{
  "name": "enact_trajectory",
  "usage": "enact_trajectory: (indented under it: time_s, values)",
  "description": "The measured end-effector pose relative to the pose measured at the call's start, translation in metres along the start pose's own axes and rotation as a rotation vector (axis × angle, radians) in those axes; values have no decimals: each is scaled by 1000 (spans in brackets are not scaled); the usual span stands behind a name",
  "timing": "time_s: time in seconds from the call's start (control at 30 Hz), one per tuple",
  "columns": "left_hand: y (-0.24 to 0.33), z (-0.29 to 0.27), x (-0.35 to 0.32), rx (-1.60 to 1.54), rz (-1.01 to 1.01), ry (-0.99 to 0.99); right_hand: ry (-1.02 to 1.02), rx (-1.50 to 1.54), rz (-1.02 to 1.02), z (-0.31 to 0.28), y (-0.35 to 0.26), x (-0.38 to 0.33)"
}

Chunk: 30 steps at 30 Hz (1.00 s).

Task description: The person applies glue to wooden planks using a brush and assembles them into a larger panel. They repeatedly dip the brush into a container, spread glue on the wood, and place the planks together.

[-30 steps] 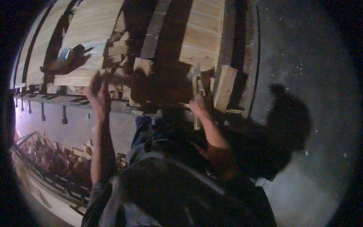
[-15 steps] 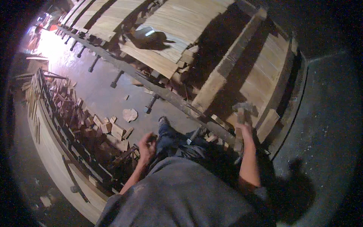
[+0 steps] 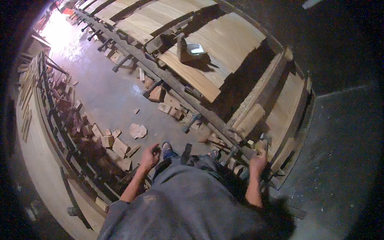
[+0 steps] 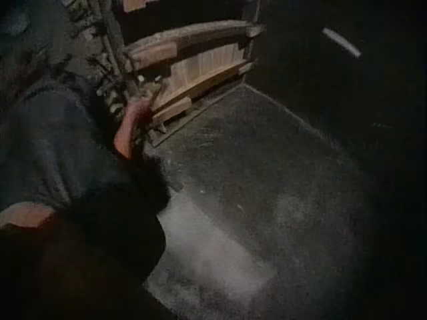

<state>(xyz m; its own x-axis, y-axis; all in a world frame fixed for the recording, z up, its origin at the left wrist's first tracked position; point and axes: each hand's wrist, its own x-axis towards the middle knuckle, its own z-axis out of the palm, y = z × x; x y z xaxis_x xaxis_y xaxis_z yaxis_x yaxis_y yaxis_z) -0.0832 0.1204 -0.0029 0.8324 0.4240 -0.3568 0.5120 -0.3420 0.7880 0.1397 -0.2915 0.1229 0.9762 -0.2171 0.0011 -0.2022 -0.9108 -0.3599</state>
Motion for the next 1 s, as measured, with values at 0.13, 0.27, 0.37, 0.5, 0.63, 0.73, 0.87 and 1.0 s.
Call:
enact_trajectory:
  time_s: [0.13, 0.27, 0.37, 0.5, 0.63, 0.73, 0.87, 1.0]
  values:
    - [-23, -69, 17, 39, -95, 102, -122, 77, -142, 23, -65, -21]
    - [-35, -112, 27, -268, -56, 271, -215, 68, -267, 55, -102, -27]
    - [-1, -147, 34, -609, -82, 293, -302, 26, -245, 71, -121, -34]
    - [106, -208, 33, -1014, 466, 210, -319, 15, -335, 89, -137, -32]
    - [242, -259, 5, -1404, 957, -217, -276, 145, -341, 113, -170, -2]
    - [310, -266, 3, -1583, 1139, -387, -230, 222, -312, 130, -196, 31]
    - [387, -254, 16, -1645, 1183, -250, -228, 332, -275, 162, -233, 60]
    - [427, -233, 46, -1728, 1144, -84, -391, 378, -164, 164, -229, 71]
